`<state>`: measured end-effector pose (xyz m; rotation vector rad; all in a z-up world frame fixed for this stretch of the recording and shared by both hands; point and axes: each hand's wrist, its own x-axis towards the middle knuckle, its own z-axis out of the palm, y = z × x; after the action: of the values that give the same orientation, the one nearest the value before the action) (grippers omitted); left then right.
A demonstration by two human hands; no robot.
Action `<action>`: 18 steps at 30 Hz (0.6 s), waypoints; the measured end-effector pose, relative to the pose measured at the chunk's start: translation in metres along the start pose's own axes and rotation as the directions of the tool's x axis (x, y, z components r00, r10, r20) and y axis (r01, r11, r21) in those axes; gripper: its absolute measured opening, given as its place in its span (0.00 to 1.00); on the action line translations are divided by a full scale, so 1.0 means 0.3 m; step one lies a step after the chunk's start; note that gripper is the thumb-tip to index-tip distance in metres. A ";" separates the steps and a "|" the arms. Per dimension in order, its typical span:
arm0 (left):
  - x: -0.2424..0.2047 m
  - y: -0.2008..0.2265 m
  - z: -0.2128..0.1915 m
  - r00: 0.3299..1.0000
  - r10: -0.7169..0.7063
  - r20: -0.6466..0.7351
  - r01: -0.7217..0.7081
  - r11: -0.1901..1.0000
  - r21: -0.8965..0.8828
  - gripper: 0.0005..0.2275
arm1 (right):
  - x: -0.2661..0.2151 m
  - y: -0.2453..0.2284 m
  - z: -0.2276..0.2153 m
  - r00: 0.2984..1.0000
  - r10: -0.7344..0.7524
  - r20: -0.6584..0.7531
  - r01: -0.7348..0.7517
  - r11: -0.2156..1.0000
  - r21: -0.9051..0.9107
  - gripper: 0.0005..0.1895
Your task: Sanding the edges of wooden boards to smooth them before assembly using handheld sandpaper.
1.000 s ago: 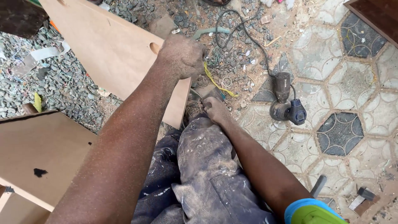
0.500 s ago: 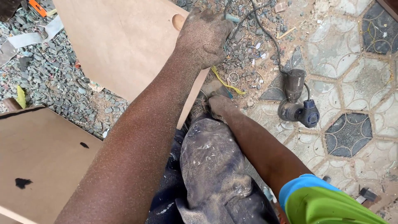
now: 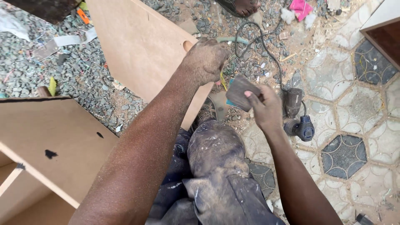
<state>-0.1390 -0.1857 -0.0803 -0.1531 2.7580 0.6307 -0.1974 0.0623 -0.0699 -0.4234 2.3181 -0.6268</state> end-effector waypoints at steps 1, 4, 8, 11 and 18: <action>-0.034 0.011 0.010 1.000 -0.013 -0.011 0.013 1.000 0.008 0.22 | -0.040 -0.038 -0.052 1.000 -0.019 0.003 0.019 1.000 0.000 0.11; -0.136 0.064 0.044 0.961 0.003 -0.278 -0.019 0.998 -0.056 0.15 | -0.151 -0.176 -0.186 0.865 -0.423 -0.272 0.456 0.887 0.073 0.07; -0.244 0.239 0.049 0.899 0.005 -0.438 0.031 0.997 0.075 0.07 | -0.233 -0.486 -0.234 0.754 -0.636 -0.167 0.635 0.770 -0.062 0.11; -0.291 0.355 0.088 0.868 -0.022 -0.496 0.095 0.988 0.122 0.07 | -0.171 -0.571 -0.098 0.792 -0.602 0.104 0.611 0.777 -0.151 0.15; -0.309 0.479 0.267 0.750 -0.004 -0.662 0.007 1.000 0.001 0.06 | -0.121 -0.506 0.135 0.830 -0.436 0.348 0.554 0.719 -0.420 0.20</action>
<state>-0.0539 -0.0183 -0.0608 -0.4696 3.4411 0.6658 -0.1245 -0.0600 0.0058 -1.3390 2.1171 -0.1672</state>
